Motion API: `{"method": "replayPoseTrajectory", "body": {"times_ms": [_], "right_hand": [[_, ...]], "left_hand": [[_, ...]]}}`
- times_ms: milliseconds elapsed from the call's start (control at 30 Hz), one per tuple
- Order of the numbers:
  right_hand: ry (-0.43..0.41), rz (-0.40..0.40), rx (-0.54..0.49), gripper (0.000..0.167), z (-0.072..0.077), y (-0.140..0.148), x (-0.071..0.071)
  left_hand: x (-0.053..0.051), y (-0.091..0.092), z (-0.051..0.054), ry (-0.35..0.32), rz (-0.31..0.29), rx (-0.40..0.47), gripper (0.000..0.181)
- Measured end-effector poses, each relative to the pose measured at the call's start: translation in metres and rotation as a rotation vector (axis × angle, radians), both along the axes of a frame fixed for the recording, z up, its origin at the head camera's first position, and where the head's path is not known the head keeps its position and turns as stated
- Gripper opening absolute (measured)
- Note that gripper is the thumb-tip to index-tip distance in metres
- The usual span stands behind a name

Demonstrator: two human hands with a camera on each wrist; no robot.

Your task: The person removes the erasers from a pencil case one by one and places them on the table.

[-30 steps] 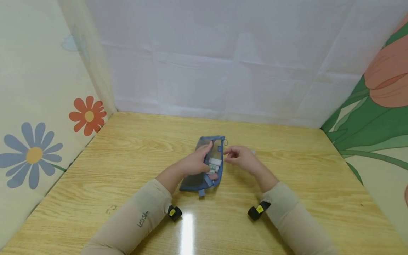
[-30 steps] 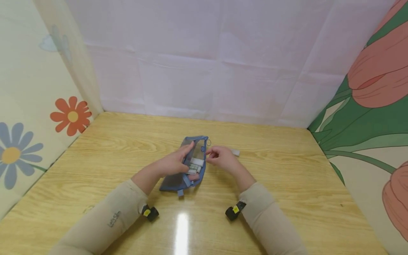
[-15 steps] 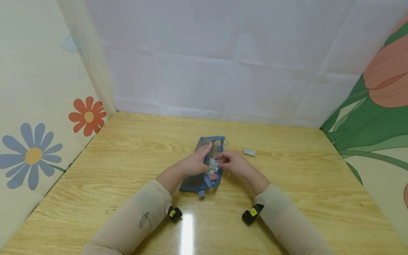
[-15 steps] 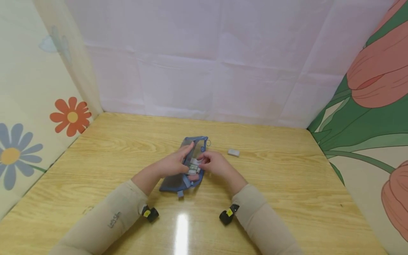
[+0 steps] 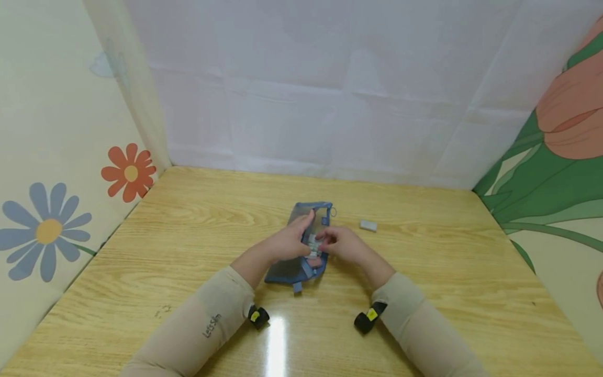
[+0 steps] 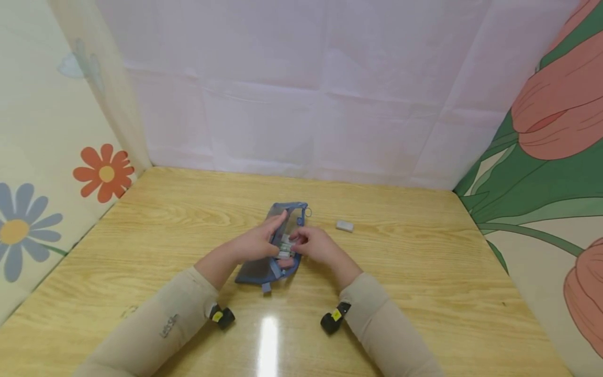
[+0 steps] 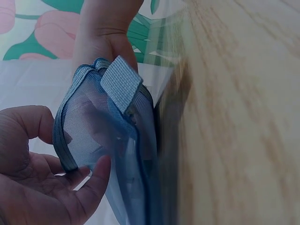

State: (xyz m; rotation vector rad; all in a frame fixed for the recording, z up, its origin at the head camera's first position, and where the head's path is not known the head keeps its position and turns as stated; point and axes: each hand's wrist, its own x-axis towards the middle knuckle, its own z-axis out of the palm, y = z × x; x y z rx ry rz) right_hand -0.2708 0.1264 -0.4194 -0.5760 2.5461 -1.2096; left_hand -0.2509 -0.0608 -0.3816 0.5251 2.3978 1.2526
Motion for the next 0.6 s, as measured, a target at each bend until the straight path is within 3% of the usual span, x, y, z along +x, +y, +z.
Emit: {"method": "replayPoseTrajectory", "body": {"times_ms": [367,600], "right_hand": [[0.028,0.032,-0.012,0.019,-0.0006,-0.0002,0.0032],[0.047,0.036,0.044,0.016,0.0018,-0.0032,0.0039]], "left_hand": [[0.0008,0.0003,-0.0025,0.022,-0.005,-0.007,0.096],[0.0011,0.0004,-0.0031,0.009,-0.014,-0.005,0.096]]}}
